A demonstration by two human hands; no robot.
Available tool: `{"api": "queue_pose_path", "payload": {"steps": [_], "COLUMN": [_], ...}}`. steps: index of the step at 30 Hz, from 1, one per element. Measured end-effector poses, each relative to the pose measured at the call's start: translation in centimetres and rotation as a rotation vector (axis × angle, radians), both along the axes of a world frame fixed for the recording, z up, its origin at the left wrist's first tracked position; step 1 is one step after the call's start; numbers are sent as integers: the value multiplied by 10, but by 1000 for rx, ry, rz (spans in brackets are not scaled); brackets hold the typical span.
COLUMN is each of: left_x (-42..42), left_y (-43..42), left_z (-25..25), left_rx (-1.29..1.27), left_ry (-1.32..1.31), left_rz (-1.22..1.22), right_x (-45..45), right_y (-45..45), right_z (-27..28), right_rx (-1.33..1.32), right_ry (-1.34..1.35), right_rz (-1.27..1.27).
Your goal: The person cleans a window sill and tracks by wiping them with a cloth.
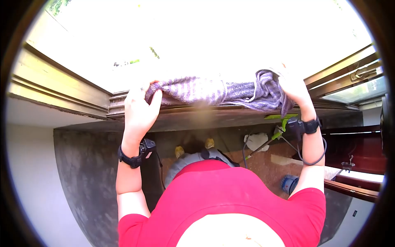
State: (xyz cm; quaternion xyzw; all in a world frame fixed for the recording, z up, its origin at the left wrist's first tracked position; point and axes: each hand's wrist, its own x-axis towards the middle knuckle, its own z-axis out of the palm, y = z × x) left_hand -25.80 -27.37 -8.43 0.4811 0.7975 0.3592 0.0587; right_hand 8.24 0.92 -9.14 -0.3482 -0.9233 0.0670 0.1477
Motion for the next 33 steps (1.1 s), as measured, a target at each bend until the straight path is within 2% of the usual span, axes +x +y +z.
{"api": "queue_pose_path", "payload": {"steps": [2,4,5,6,7,8,10,11,13,15,16,17,18,19,21,22,23,24,25,26,28,30,31,32,33], "left_x": [-5,-9,-9,-9,-8,-6,0,3,6,1,-1,-4,-7,-9,-11,-13,-20,-32,-47,-57,-58,-57,-53,-50,-46], "left_y": [-2,1,5,12,21,32,55,66,83,89,91,90,87,84,70,57,49,43,38,35,30,23,19,13,2], "left_z": [-14,-20,-19,-19,-18,-19,-23,-23,-24,-24,-24,-24,-22,-20,-2,22,35,44,47,48,47,46,46,45,44], "left_rx": [-43,-19,-23,44,113,113,63,62,-239,-264,-291,-293,-274,-256,4,-7,43,126,273,422,473,528,588,648,609], "left_ry": [-24,101,99,289,480,481,392,391,383,419,453,453,397,343,219,257,152,78,-105,-288,-232,-175,-115,-56,-2], "left_rz": [0,-14,-17,-78,-135,-128,-416,-408,-439,-457,-480,-480,-448,-415,-258,-189,-101,-92,-142,-190,-138,-84,-102,-119,-106], "right_x": [-33,-66,-76,-84,-92,-98,-107,-108,-103,-98,-96,-94,-92,-91,-91,-93,-95,-96,-97,-97,-103,-107,-108,-105,-99], "right_y": [-46,-86,-92,-96,-100,-101,-98,-97,-93,-90,-88,-87,-85,-83,-78,-77,-77,-78,-80,-76,-74,-76,-80,-84,-78], "right_z": [21,44,38,28,21,19,18,19,19,19,19,17,14,8,-4,-5,-5,-4,0,-8,-7,9,18,23,21], "right_rx": [-93,-209,-215,-217,-192,-190,-214,-204,-308,-429,-429,-321,-215,-220,-260,-263,-263,-264,-402,-273,-278,-95,-202,-167,-37], "right_ry": [192,-38,-55,-72,-50,-50,-98,-68,-60,-20,-18,-48,-77,-73,77,85,66,43,34,55,118,130,73,241,285], "right_rz": [79,201,316,435,447,454,446,435,407,391,391,463,532,531,604,601,551,503,408,427,401,331,171,189,272]}}
